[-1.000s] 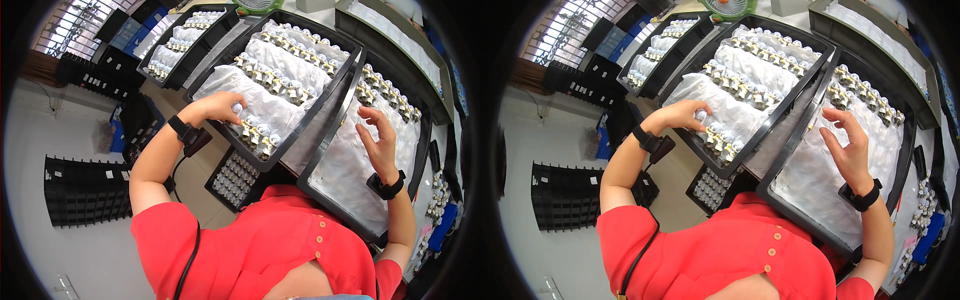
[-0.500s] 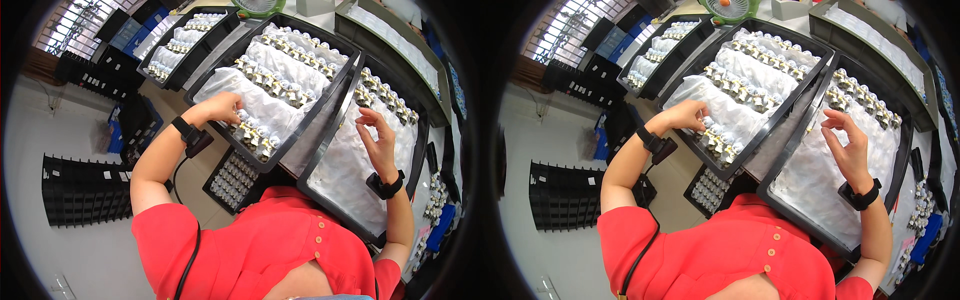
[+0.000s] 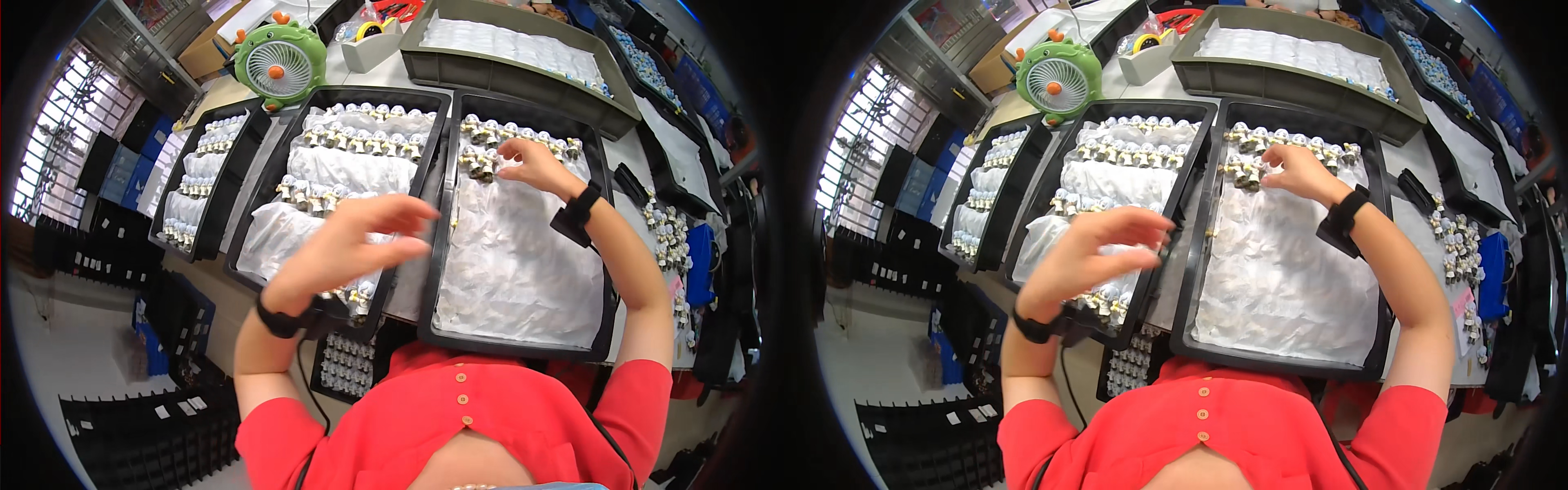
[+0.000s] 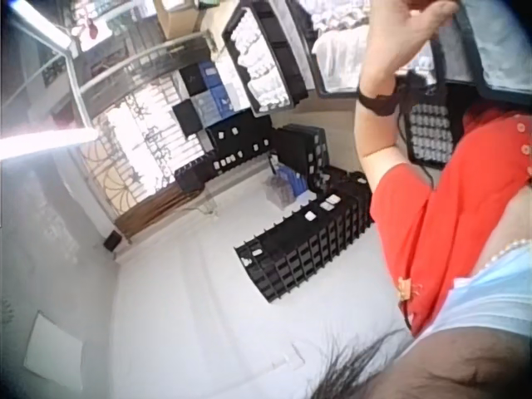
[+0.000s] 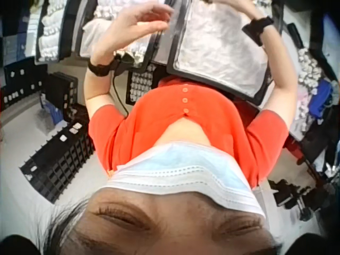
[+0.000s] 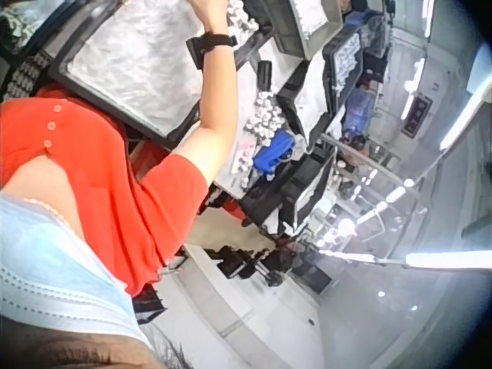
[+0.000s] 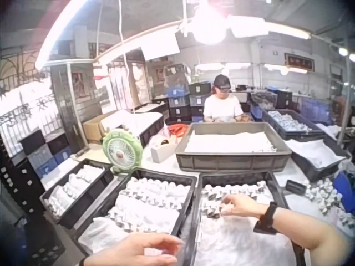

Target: The person assembles small, white, bell-shaped miniature figures by hand. They pick up individual components from trays, fit them together, and place the completed figures into a black tray. The process is repetitive, involving picking, assembling, and placing the small items one by one.

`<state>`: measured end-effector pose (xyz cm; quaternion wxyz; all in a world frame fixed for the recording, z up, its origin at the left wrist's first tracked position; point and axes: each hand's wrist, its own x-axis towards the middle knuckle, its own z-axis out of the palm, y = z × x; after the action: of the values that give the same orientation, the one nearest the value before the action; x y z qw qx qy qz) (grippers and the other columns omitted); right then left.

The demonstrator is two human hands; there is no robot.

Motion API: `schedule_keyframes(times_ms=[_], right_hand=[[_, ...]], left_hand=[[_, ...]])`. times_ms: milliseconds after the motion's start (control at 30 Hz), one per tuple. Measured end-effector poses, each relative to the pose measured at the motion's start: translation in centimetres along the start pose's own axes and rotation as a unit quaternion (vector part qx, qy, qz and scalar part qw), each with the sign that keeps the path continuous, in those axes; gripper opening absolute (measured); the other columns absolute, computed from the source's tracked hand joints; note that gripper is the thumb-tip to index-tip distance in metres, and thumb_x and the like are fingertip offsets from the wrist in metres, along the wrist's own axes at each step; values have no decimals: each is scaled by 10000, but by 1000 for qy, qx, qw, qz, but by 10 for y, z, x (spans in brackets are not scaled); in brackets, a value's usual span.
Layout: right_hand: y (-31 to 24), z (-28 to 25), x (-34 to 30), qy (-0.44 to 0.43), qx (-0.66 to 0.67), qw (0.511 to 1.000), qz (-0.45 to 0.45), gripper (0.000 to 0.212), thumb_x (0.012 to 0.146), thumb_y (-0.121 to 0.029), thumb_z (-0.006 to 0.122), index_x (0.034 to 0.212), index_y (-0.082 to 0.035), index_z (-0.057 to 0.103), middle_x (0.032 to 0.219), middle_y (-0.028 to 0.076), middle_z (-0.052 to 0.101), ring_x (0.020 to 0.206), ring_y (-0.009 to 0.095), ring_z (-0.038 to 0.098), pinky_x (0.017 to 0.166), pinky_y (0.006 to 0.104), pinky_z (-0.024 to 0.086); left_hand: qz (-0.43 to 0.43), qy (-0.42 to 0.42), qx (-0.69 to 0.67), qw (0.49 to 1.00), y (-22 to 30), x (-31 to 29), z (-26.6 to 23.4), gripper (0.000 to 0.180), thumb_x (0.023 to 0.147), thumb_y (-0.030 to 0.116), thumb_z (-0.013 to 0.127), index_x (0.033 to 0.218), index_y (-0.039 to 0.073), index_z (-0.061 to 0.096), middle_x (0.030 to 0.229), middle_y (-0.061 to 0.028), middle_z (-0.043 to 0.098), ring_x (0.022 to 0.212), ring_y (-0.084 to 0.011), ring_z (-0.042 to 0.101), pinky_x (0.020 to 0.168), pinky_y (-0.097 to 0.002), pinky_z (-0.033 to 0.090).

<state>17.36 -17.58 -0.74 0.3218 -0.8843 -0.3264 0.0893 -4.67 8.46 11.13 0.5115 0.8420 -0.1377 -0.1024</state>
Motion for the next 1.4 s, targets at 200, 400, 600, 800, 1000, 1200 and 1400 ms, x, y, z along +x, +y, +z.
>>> schedule_keyframes(times_ms=[200, 400, 600, 800, 1000, 1200, 1400], right_hand=[[-16, 24, 7, 7, -140, 989, 35, 706, 603, -356, 775, 1192, -68, 513, 1143, 159, 507, 1090, 326, 501, 906, 438, 411], [-31, 18, -3, 54, -113, 992, -15, 681, 612, -303, 759, 1176, -21, 503, 1096, 150, 521, 1043, 306, 523, 879, 404, 426], [-99, -5, -40, 95, 148, 973, -153, 642, 656, -144, 742, 1236, -56, 482, 1174, 94, 514, 1023, 210, 517, 894, 324, 420], [-96, 19, -56, 112, 214, 952, -190, 679, 660, -89, 748, 1274, -83, 458, 1215, 65, 508, 1057, 198, 496, 930, 331, 395], [-89, 29, -56, 133, 189, 951, -204, 696, 646, -62, 755, 1267, -75, 441, 1220, 73, 508, 1087, 218, 504, 927, 346, 413], [-92, 27, -59, 169, 146, 943, -248, 724, 629, -62, 766, 1267, -72, 423, 1209, 94, 514, 1111, 240, 503, 942, 361, 416], [-84, 29, -61, 174, 168, 938, -247, 836, 616, -99, 794, 1326, -88, 353, 1198, 101, 517, 1107, 229, 508, 923, 357, 411]], left_hand=[[55, -88, -126, 987, -10, 54, 54, 269, 844, 110, 639, 1092, 18, 586, 967, -57, 640, 929, -114, 599, 838, -270, 474], [-6, 51, -313, 948, -59, 74, 53, 248, 868, 85, 597, 1103, 16, 564, 1030, -42, 603, 957, -130, 590, 867, -260, 448], [-44, 135, -421, 896, -57, 74, 53, 606, 884, 116, 573, 1399, 80, 255, 1275, -101, 427, 1096, -181, 518, 906, -304, 432], [45, 110, -374, 920, -53, 73, 58, 610, 865, 108, 604, 1385, 73, 286, 1291, -119, 393, 1063, -168, 530, 892, -287, 448], [47, 150, -312, 937, -53, 73, 65, 533, 824, 70, 652, 1287, 50, 387, 1225, -116, 391, 1026, -166, 542, 825, -263, 481], [55, 149, -328, 931, -57, 76, 65, 479, 834, 64, 631, 1254, 42, 401, 1163, -89, 420, 979, -168, 571, 814, -289, 501], [7, 84, -444, 892, -53, 74, 60, 406, 892, 143, 558, 1257, 51, 406, 1170, -105, 503, 1030, -254, 587, 833, -362, 511]])
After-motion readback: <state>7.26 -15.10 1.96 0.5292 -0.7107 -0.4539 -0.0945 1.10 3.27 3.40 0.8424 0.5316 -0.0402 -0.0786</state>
